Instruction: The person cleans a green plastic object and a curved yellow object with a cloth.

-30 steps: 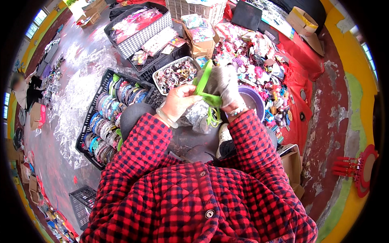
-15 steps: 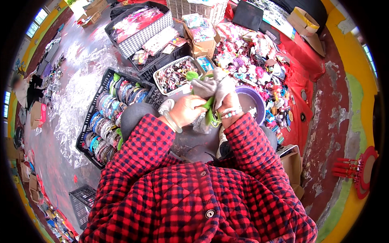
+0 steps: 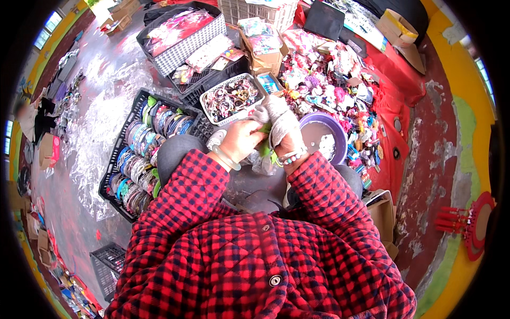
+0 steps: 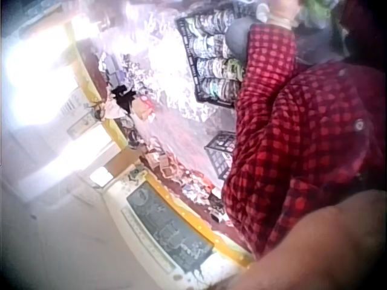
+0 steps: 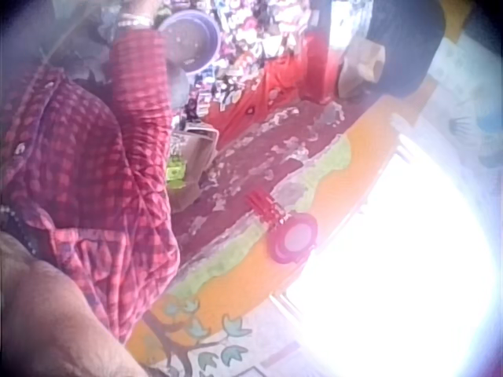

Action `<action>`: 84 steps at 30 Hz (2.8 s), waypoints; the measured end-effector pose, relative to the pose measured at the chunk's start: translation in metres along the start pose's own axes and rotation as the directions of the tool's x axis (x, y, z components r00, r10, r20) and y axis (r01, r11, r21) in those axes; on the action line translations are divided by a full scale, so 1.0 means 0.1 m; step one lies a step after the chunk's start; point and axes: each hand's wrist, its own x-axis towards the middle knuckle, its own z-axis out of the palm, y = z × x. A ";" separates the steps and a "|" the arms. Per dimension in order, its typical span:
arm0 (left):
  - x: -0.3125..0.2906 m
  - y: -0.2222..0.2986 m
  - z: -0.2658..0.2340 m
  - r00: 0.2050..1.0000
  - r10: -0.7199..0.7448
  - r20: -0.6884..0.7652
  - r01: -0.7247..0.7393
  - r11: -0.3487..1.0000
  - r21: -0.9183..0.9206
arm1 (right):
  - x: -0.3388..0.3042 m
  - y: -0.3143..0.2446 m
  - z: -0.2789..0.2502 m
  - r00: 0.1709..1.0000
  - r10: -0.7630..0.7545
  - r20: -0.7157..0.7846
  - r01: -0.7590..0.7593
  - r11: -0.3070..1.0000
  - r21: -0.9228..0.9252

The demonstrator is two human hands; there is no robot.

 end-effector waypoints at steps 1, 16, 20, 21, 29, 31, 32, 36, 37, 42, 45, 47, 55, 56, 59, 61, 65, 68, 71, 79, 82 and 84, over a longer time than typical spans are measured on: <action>0.01 0.00 0.00 0.992 -0.122 0.013 0.123 0.975 -0.184 | -0.11 -0.08 0.01 0.994 0.045 0.096 -0.036 0.996 -0.087; -0.03 0.09 0.02 0.905 0.365 0.218 -0.389 0.918 0.081 | 0.03 -0.43 -0.15 0.960 0.280 -0.026 -0.264 0.929 0.258; -0.02 0.07 -0.03 0.933 0.247 0.261 -0.280 0.955 0.100 | 0.13 -0.52 -0.16 0.912 0.352 -0.212 -0.327 0.934 0.142; -0.02 0.09 -0.04 0.973 0.087 0.214 -0.079 0.996 -0.046 | 0.16 -0.60 -0.24 0.958 0.278 -0.073 -0.257 0.943 0.213; 0.10 -0.27 -0.24 0.808 -0.589 0.003 0.337 0.458 -0.822 | 0.57 -0.32 -1.11 0.955 -0.269 0.122 0.295 0.889 -0.350; 0.09 -0.29 -0.23 0.804 -0.594 -0.020 0.279 0.408 -0.869 | 0.48 -0.32 -0.84 0.906 -0.220 0.360 0.376 0.810 -0.451; 0.09 -0.29 -0.24 0.812 -0.582 -0.038 0.251 0.408 -0.878 | 0.48 -0.26 -0.70 0.876 -0.132 0.464 0.441 0.611 -0.657; 0.12 -0.15 -0.17 0.818 -0.575 0.011 0.275 0.374 -0.886 | 0.39 -0.14 -0.26 0.916 0.168 0.364 0.397 -0.494 -0.774; 0.10 -0.16 -0.16 0.817 -0.575 0.039 0.293 0.357 -0.887 | 0.29 -0.15 -0.01 0.984 0.051 0.173 0.179 -0.149 -0.973; 0.05 -0.33 -0.09 0.834 -0.530 0.151 0.379 0.353 -0.856 | 0.09 0.10 -0.15 0.618 -0.086 0.782 0.677 -0.449 -0.584; 0.06 -0.28 -0.07 0.832 -0.509 0.221 0.402 0.280 -0.871 | 0.05 0.08 -0.13 0.657 -0.017 0.753 0.664 -0.461 -0.589; 0.09 -0.22 -0.06 0.839 -0.517 0.170 0.349 0.270 -0.898 | 0.03 0.07 -0.13 0.683 0.028 0.729 0.653 -0.469 -0.594; 0.07 -0.33 -0.05 0.829 -0.536 0.158 0.366 0.306 -0.879 | 0.17 0.16 -0.21 0.738 0.139 0.661 0.667 -0.296 -0.683; 0.08 -0.34 -0.05 0.819 -0.553 0.154 0.373 0.310 -0.874 | 0.19 0.20 -0.26 0.753 0.109 0.648 0.654 -0.230 -0.721; 0.10 -0.45 -0.07 0.784 -0.615 0.079 0.354 0.340 -0.871 | 0.16 0.17 -0.15 0.744 0.070 0.665 0.666 -0.171 -0.727; 0.12 -0.47 -0.14 0.801 -0.596 0.050 0.325 0.363 -0.873 | 0.10 0.07 0.03 0.697 0.100 0.710 0.688 -0.371 -0.624; 0.21 -0.16 -0.18 0.766 -0.637 0.092 0.272 0.191 -0.943 | 0.06 0.15 0.00 0.685 0.069 0.725 0.719 -0.223 -0.658; 0.22 -0.25 -0.32 0.783 -0.613 0.101 0.234 0.141 -0.962 | -0.08 0.00 0.03 0.545 0.005 0.839 0.822 -0.201 -0.533; 0.24 -0.34 -0.46 0.791 -0.608 0.063 0.202 0.162 -0.966 | -0.11 0.07 -0.01 0.617 0.001 0.787 0.781 -0.120 -0.613; 0.08 -0.08 -0.10 0.941 -0.314 0.125 0.202 0.229 -0.952 | -0.16 -0.29 0.22 0.836 0.355 0.419 0.495 -0.156 -0.855; 0.08 -0.14 -0.10 0.942 -0.320 0.101 0.176 0.215 -0.961 | -0.14 -0.24 0.13 0.793 0.367 0.486 0.580 -0.211 -0.787; 0.10 -0.22 -0.09 0.925 -0.370 0.091 0.186 0.231 -0.955 | -0.14 -0.22 0.09 0.787 0.371 0.493 0.543 -0.035 -0.839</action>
